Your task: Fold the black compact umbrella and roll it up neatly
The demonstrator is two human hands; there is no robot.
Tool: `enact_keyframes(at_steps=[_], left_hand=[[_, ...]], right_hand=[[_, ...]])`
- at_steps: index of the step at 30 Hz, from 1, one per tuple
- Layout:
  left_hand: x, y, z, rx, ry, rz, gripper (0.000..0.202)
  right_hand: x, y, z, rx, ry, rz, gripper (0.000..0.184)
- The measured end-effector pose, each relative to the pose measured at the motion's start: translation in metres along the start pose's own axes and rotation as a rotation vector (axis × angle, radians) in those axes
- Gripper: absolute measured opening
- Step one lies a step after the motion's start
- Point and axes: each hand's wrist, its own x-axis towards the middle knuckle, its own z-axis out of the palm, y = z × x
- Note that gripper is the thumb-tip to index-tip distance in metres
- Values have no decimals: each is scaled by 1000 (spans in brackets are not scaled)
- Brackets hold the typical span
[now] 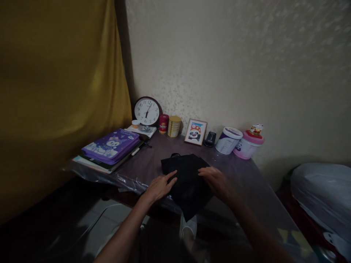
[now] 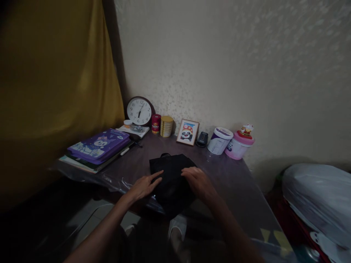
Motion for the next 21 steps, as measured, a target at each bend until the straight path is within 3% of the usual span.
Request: enact_keyframes(at_steps=[5, 14, 21], left_hand=[[-5, 4, 1, 74, 10, 30, 45], [-14, 4, 5, 175, 40, 83, 42], [-17, 8, 6, 117, 99, 46, 64]], right_hand=[[22, -4, 12, 2, -93, 140, 24], [37, 2, 45, 16, -3, 193, 26], [43, 8, 66, 20, -46, 240, 23]])
